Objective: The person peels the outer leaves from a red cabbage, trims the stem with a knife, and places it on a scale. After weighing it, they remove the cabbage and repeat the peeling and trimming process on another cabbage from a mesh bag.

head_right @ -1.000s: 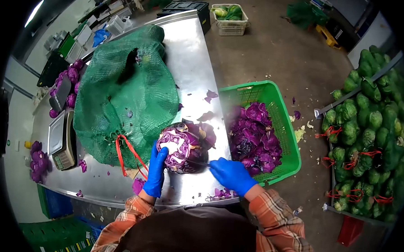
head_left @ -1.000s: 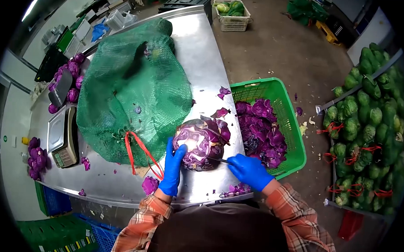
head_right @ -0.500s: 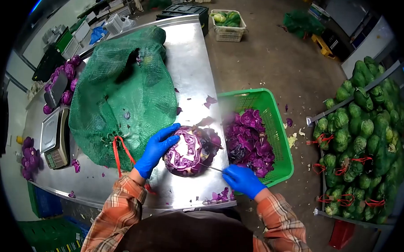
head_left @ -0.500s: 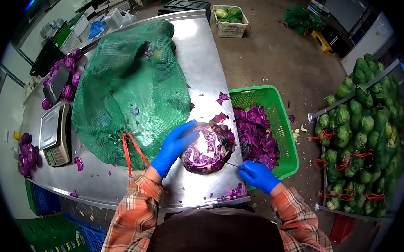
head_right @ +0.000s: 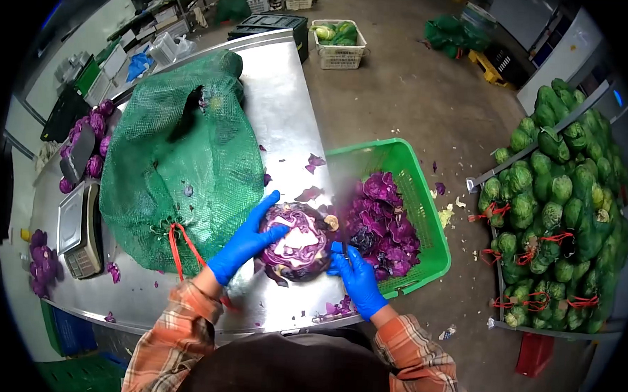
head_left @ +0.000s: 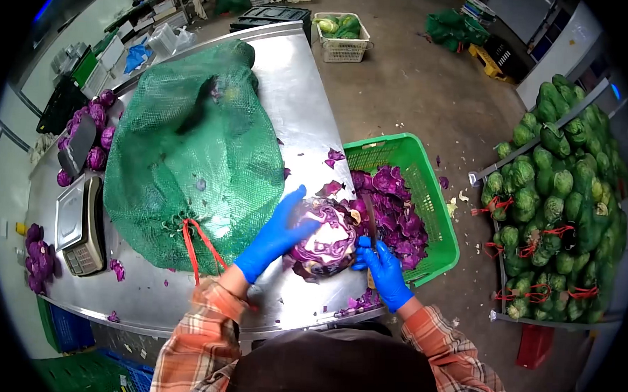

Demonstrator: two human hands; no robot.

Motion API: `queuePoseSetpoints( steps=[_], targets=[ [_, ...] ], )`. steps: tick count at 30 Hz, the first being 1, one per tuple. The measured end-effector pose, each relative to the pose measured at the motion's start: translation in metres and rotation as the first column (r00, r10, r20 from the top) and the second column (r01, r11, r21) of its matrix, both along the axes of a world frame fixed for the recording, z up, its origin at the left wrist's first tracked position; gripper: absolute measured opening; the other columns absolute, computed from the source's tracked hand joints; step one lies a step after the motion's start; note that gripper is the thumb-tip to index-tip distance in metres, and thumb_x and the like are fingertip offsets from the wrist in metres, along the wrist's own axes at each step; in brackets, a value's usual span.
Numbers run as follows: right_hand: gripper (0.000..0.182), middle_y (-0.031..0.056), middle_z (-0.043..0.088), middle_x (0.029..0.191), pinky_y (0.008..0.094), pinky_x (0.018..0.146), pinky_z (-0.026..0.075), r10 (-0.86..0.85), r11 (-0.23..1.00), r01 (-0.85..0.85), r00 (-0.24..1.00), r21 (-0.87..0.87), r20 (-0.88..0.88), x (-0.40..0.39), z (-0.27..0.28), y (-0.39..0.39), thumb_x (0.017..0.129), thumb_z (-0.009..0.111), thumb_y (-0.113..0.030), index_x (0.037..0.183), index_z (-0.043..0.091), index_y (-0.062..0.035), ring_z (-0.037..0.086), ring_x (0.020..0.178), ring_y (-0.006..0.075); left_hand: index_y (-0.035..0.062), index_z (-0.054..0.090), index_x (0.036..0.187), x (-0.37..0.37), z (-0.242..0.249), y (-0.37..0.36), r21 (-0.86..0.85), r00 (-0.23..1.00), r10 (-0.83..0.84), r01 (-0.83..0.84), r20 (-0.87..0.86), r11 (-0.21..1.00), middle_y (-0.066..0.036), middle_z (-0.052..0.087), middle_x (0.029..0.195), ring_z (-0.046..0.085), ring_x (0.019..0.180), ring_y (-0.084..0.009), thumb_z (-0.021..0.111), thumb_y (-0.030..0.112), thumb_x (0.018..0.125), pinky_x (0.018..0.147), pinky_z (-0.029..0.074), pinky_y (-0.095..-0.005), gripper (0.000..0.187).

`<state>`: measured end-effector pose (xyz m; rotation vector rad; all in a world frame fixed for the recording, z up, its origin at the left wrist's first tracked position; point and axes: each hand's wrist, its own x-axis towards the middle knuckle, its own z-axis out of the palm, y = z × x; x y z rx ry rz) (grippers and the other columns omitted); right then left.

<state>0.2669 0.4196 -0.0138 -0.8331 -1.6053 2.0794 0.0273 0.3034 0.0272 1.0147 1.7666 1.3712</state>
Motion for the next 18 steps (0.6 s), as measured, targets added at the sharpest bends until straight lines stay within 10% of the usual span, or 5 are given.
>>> queuePoseSetpoints(
  steps=[3, 6, 18],
  targets=[
    [0.032, 0.0060, 0.064, 0.097, 0.0304, 0.065, 0.052, 0.089, 0.978, -0.119, 0.982, 0.174, 0.167, 0.005, 0.045, -0.008, 0.096, 0.056, -0.020, 0.125, 0.056, -0.0058, 0.062, 0.080, 0.0138, 0.0057, 0.035, 0.144, -0.003, -0.001, -0.004, 0.049, 0.950, 0.005, -0.021, 0.312, 0.999, -0.013, 0.037, 0.146, 0.039, 0.131, -0.0223, 0.069, 0.023, 0.087, 0.111, 0.031, -0.0344, 0.069],
    [0.029, 0.0107, 0.064, 0.093, 0.0334, 0.067, 0.051, 0.221, 0.516, -0.452, 0.891, 0.727, 0.397, 0.015, 0.053, -0.009, 0.093, 0.058, -0.021, 0.119, 0.060, -0.0079, 0.064, 0.080, 0.0244, 0.0062, 0.035, 0.145, -0.006, 0.013, -0.001, 0.026, 0.947, -0.023, 0.015, 0.320, 1.000, -0.012, 0.040, 0.145, 0.041, 0.130, -0.0219, 0.067, 0.027, 0.088, 0.110, 0.032, -0.0338, 0.068],
    [0.026, 0.0143, 0.060, 0.092, 0.0394, 0.072, 0.049, 0.214, 0.554, -0.468, 0.879, 0.689, 0.425, 0.083, 0.010, 0.039, 0.091, 0.058, -0.022, 0.112, 0.061, -0.0080, 0.060, 0.085, 0.0333, 0.0074, 0.039, 0.143, -0.040, 0.028, 0.019, 0.036, 0.879, -0.350, 0.358, 0.323, 0.933, -0.009, 0.046, 0.142, 0.042, 0.129, -0.0178, 0.058, 0.030, 0.093, 0.110, 0.030, -0.0319, 0.058]
  ],
)
